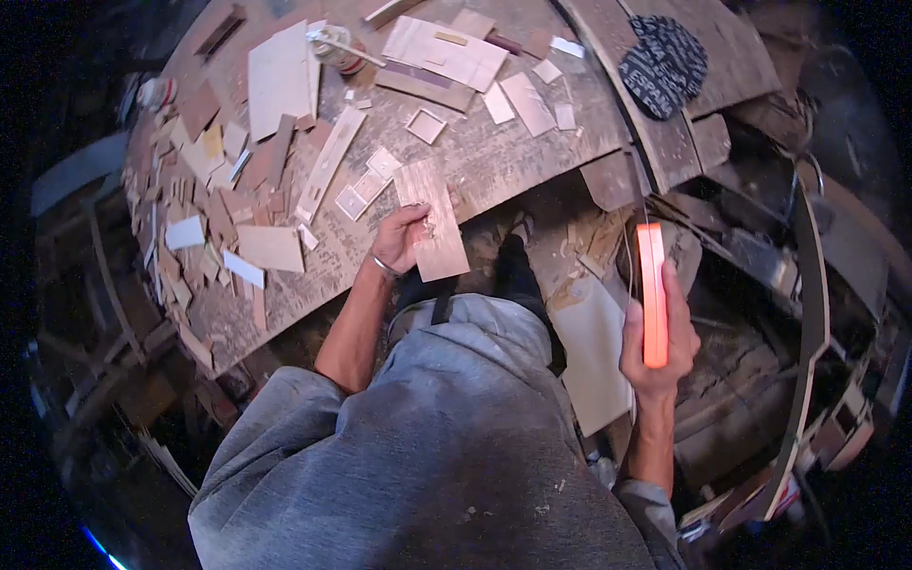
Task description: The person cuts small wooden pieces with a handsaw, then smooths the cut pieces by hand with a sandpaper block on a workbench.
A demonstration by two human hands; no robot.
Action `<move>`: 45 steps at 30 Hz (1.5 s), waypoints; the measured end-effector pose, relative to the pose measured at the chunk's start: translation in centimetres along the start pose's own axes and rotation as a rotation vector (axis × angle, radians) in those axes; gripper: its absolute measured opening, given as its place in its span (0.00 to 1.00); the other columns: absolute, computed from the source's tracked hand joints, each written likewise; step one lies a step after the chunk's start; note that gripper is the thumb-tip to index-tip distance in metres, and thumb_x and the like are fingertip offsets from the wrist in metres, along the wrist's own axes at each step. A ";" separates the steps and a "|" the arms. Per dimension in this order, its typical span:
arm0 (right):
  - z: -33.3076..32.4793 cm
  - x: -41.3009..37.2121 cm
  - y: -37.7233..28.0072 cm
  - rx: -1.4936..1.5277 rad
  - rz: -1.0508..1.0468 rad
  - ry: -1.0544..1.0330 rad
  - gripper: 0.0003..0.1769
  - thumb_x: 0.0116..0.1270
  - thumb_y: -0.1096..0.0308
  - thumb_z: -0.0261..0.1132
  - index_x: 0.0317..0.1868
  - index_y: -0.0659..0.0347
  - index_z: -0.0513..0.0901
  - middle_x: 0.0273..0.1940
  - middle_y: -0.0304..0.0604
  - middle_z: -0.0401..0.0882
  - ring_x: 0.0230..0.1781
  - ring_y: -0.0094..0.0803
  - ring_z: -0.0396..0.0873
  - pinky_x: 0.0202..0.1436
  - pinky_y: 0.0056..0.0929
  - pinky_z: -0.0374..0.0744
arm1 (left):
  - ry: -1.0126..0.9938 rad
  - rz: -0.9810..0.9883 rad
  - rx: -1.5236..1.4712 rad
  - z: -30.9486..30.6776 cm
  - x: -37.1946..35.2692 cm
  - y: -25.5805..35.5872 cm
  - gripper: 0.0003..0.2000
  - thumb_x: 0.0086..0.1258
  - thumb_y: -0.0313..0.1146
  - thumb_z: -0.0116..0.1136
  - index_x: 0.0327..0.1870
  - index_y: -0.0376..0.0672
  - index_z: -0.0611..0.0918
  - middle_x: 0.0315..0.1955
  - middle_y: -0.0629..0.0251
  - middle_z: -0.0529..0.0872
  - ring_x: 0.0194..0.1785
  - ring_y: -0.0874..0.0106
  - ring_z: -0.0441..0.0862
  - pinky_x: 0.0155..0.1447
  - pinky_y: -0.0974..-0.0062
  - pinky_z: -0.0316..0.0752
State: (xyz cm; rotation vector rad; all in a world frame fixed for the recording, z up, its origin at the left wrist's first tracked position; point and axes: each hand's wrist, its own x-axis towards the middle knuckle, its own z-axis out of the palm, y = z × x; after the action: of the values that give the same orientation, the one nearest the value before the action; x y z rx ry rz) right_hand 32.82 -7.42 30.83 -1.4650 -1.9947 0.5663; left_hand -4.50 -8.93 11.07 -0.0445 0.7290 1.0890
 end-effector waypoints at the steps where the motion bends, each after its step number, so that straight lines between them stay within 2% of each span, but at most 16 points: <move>1: 1.0 1.7 0.6 -0.016 -0.108 0.023 0.29 0.70 0.77 0.66 0.71 0.73 0.73 0.66 0.60 0.80 0.57 0.43 0.87 0.60 0.34 0.82 | -0.037 0.021 -0.037 1.5 -0.6 -0.1 0.30 0.73 0.29 0.53 0.75 0.29 0.65 0.62 0.45 0.82 0.62 0.54 0.83 0.68 0.48 0.78; 2: 2.1 3.1 1.6 -0.074 -0.198 0.051 0.29 0.71 0.76 0.66 0.71 0.73 0.73 0.65 0.61 0.80 0.57 0.45 0.87 0.58 0.35 0.83 | -0.078 0.041 -0.073 2.7 -0.9 -0.2 0.31 0.73 0.30 0.52 0.76 0.29 0.64 0.64 0.44 0.80 0.64 0.54 0.82 0.68 0.47 0.77; 4: 4.2 4.9 3.8 -0.132 -0.276 0.044 0.32 0.66 0.80 0.68 0.71 0.76 0.72 0.62 0.60 0.83 0.40 0.44 0.90 0.42 0.34 0.85 | -0.135 0.066 -0.140 3.8 -1.2 -0.4 0.34 0.69 0.32 0.49 0.77 0.28 0.61 0.68 0.40 0.76 0.68 0.52 0.79 0.70 0.43 0.75; 6: 6.2 6.6 5.1 -0.175 -0.301 0.028 0.35 0.64 0.81 0.69 0.72 0.73 0.72 0.62 0.57 0.82 0.33 0.44 0.88 0.36 0.35 0.83 | -0.204 0.101 -0.228 4.3 -1.5 -0.7 0.36 0.67 0.33 0.49 0.77 0.27 0.61 0.68 0.38 0.75 0.69 0.50 0.78 0.70 0.42 0.74; 11: 12.1 10.7 10.2 -0.233 -0.331 -0.146 0.51 0.52 0.80 0.75 0.79 0.58 0.65 0.45 0.51 0.84 0.43 0.49 0.85 0.44 0.45 0.83 | -0.160 0.185 -0.157 6.0 -3.7 -0.4 0.37 0.65 0.35 0.47 0.75 0.24 0.63 0.67 0.36 0.76 0.69 0.46 0.77 0.71 0.45 0.74; 14: 15.2 13.3 12.4 -0.372 -0.381 -0.209 0.53 0.48 0.78 0.77 0.78 0.57 0.67 0.43 0.49 0.81 0.44 0.49 0.83 0.44 0.45 0.82 | -0.131 0.186 -0.173 5.8 -4.7 0.0 0.35 0.63 0.33 0.48 0.74 0.24 0.64 0.67 0.34 0.75 0.69 0.46 0.78 0.72 0.45 0.74; 19: 19.9 16.2 15.6 -0.570 -0.455 -0.281 0.41 0.57 0.67 0.75 0.73 0.57 0.73 0.40 0.47 0.80 0.42 0.45 0.82 0.43 0.44 0.81 | -0.060 0.294 -0.019 4.5 -6.4 0.0 0.28 0.66 0.22 0.53 0.69 0.25 0.69 0.68 0.35 0.75 0.70 0.50 0.77 0.71 0.51 0.77; 22: 22.6 16.3 18.1 -0.674 -0.446 -0.330 0.41 0.59 0.68 0.72 0.74 0.56 0.70 0.39 0.46 0.80 0.40 0.44 0.82 0.41 0.43 0.81 | 0.073 0.338 0.101 4.9 -7.3 -0.1 0.25 0.70 0.19 0.57 0.68 0.26 0.70 0.66 0.39 0.77 0.69 0.54 0.79 0.70 0.56 0.78; 27: 21.6 15.2 15.8 -0.752 -0.300 -0.472 0.40 0.65 0.70 0.65 0.78 0.55 0.65 0.55 0.56 0.76 0.60 0.52 0.75 0.62 0.52 0.72 | 0.388 0.359 0.311 1.1 -6.9 -2.2 0.18 0.77 0.25 0.60 0.62 0.25 0.76 0.51 0.52 0.89 0.57 0.67 0.87 0.64 0.70 0.81; 30: 21.7 13.8 15.2 -0.537 -0.358 -0.284 0.40 0.70 0.65 0.65 0.80 0.53 0.61 0.58 0.52 0.77 0.57 0.46 0.78 0.59 0.46 0.75 | 0.530 0.474 0.555 2.2 -6.3 -3.0 0.16 0.78 0.30 0.62 0.59 0.28 0.82 0.42 0.65 0.89 0.45 0.82 0.83 0.53 0.80 0.79; 32: 21.4 12.2 7.6 0.436 0.240 -0.639 0.41 0.70 0.54 0.69 0.79 0.53 0.64 0.62 0.48 0.78 0.59 0.40 0.80 0.64 0.49 0.75 | 0.540 0.493 0.729 2.5 -5.4 -3.6 0.13 0.80 0.32 0.59 0.55 0.31 0.85 0.39 0.67 0.89 0.44 0.83 0.82 0.50 0.80 0.78; 34: 22.1 9.0 -0.5 0.981 0.648 -0.733 0.27 0.77 0.58 0.64 0.71 0.59 0.74 0.54 0.44 0.83 0.55 0.29 0.81 0.56 0.31 0.79 | 0.506 0.508 0.810 2.9 -4.0 -4.5 0.13 0.81 0.35 0.58 0.53 0.33 0.86 0.38 0.68 0.89 0.42 0.84 0.81 0.47 0.82 0.77; 36: 24.9 7.1 -3.2 0.862 0.296 -0.507 0.21 0.78 0.63 0.63 0.65 0.64 0.75 0.50 0.44 0.84 0.49 0.25 0.81 0.52 0.28 0.79 | 0.452 0.527 0.793 3.2 -2.8 -5.4 0.14 0.81 0.37 0.59 0.54 0.34 0.85 0.39 0.69 0.89 0.38 0.83 0.81 0.45 0.84 0.76; 39: 24.0 7.4 -3.7 1.139 0.537 -0.430 0.16 0.79 0.66 0.63 0.59 0.68 0.76 0.48 0.43 0.84 0.45 0.23 0.81 0.49 0.26 0.79 | 0.369 0.384 0.292 4.1 -2.9 -4.9 0.15 0.79 0.37 0.62 0.55 0.34 0.85 0.38 0.69 0.89 0.38 0.83 0.82 0.44 0.82 0.78; 42: 22.1 7.8 -4.2 1.031 0.463 -0.362 0.14 0.79 0.67 0.62 0.56 0.67 0.77 0.44 0.42 0.85 0.42 0.23 0.80 0.47 0.24 0.79 | 0.315 0.511 0.726 6.5 -3.9 -5.0 0.14 0.75 0.36 0.67 0.53 0.34 0.86 0.36 0.66 0.90 0.38 0.82 0.84 0.44 0.79 0.79; 45: 22.0 7.4 -4.1 0.949 0.406 -0.286 0.12 0.79 0.66 0.63 0.52 0.68 0.77 0.42 0.41 0.84 0.40 0.23 0.80 0.45 0.23 0.79 | 0.575 0.613 1.039 8.1 -4.1 -4.8 0.11 0.69 0.31 0.70 0.48 0.36 0.88 0.35 0.64 0.91 0.38 0.75 0.86 0.45 0.73 0.81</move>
State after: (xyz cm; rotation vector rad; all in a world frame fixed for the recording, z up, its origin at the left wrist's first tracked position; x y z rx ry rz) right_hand 13.36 -1.49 18.93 -1.1740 -1.2441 1.6876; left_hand 2.54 -11.44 18.15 0.8277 1.8418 1.1489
